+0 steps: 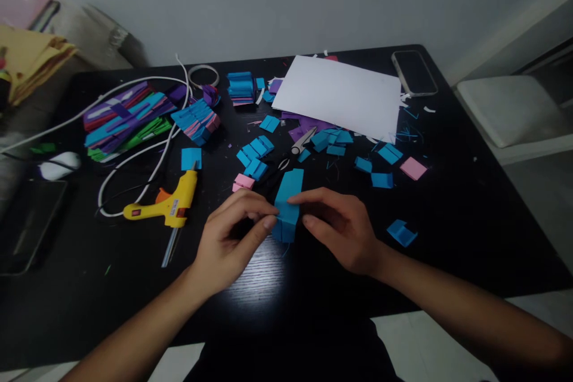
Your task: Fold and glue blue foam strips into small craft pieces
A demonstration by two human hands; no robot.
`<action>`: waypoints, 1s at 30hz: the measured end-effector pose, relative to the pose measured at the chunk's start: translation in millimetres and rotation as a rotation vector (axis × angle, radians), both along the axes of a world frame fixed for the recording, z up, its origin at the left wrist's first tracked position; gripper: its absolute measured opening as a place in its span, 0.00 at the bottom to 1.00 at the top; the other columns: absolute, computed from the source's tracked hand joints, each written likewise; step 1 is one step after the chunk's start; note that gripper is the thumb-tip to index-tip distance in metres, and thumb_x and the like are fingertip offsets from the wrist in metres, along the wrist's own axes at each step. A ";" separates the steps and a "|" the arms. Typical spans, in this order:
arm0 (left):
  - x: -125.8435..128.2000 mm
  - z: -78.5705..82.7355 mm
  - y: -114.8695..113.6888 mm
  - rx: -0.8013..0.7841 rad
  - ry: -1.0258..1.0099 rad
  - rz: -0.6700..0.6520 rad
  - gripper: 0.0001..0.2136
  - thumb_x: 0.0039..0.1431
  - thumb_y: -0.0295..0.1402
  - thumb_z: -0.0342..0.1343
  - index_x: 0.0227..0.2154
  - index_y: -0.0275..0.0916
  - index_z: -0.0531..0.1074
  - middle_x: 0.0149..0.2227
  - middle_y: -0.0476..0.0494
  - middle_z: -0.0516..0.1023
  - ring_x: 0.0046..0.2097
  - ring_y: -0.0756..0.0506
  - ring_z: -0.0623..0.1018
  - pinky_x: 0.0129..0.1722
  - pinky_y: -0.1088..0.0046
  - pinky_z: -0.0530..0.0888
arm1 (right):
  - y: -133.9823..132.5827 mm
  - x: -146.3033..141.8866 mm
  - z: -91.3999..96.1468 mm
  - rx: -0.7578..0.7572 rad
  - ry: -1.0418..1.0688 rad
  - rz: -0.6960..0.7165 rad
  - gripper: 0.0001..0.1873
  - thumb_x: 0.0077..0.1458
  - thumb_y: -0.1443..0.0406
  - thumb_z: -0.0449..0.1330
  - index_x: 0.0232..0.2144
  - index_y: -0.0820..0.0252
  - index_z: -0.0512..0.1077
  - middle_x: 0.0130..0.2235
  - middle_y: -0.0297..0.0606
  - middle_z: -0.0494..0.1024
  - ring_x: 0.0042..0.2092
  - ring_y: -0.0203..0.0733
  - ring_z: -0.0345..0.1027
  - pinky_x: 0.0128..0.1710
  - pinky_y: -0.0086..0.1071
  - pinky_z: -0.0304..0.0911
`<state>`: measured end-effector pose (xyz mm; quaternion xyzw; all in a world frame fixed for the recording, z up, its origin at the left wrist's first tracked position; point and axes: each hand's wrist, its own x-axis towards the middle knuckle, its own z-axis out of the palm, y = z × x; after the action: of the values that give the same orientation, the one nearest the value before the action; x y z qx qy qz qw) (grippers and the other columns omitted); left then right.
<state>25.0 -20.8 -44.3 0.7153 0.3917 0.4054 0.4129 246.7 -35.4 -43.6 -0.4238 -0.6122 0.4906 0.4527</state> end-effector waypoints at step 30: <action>5.3 -5.1 -5.3 0.014 -0.022 0.125 0.06 0.61 0.26 0.67 0.39 0.41 0.80 0.36 0.48 0.82 0.37 0.49 0.80 0.36 0.73 0.76 | -2.6 -11.5 -3.3 -0.162 0.062 -0.139 0.06 0.55 0.65 0.73 0.37 0.53 0.82 0.36 0.33 0.86 0.38 0.40 0.83 0.41 0.32 0.81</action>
<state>30.3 -26.0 -49.4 0.6878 0.4280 0.4411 0.3862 235.2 -37.9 -47.0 -0.4850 -0.5254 0.5188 0.4687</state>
